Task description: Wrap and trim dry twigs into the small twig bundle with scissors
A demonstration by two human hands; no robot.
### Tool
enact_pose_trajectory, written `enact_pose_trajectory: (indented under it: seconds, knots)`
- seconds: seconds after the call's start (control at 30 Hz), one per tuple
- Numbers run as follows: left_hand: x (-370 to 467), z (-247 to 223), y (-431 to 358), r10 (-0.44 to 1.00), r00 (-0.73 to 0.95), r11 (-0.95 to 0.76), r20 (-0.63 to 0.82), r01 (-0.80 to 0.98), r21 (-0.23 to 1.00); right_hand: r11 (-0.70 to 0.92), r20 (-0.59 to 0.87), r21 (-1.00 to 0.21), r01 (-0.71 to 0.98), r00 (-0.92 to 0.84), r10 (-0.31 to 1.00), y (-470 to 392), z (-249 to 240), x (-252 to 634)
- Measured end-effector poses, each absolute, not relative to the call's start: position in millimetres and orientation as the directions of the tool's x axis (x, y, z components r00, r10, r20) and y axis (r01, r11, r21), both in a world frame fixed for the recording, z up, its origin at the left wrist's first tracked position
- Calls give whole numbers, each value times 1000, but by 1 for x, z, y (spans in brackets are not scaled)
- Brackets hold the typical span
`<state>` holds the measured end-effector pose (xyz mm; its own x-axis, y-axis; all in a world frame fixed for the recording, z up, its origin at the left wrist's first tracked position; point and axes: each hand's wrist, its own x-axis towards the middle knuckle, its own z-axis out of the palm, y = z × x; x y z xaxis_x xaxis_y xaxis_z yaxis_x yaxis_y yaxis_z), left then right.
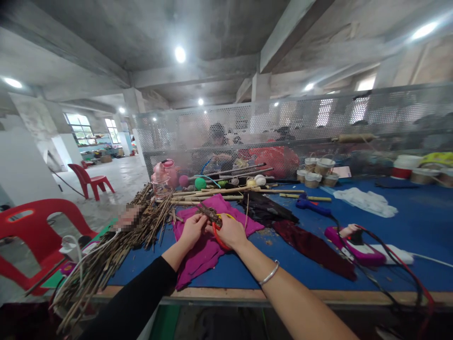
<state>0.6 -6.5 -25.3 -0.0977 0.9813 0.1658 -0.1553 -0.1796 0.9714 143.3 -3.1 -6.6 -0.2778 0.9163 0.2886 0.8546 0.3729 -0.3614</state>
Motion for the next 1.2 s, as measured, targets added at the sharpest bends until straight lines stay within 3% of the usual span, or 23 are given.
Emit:
enact_pose_trajectory:
  seconds: [0.3,0.8,1.2]
  knots:
    - [-2,-28,-2,984,-152,-123,95,-186,975,345,270,-279,896,-271,924,-2,-6,145]
    - [0,-27,-3,989,-105,-120,100,-200,972,409,325,-396,822,-291,900,-5,-5,143]
    - [-2,-28,-3,990,-103,-110,92,-189,976,361,301,-325,874,-267,916,1,-11,145]
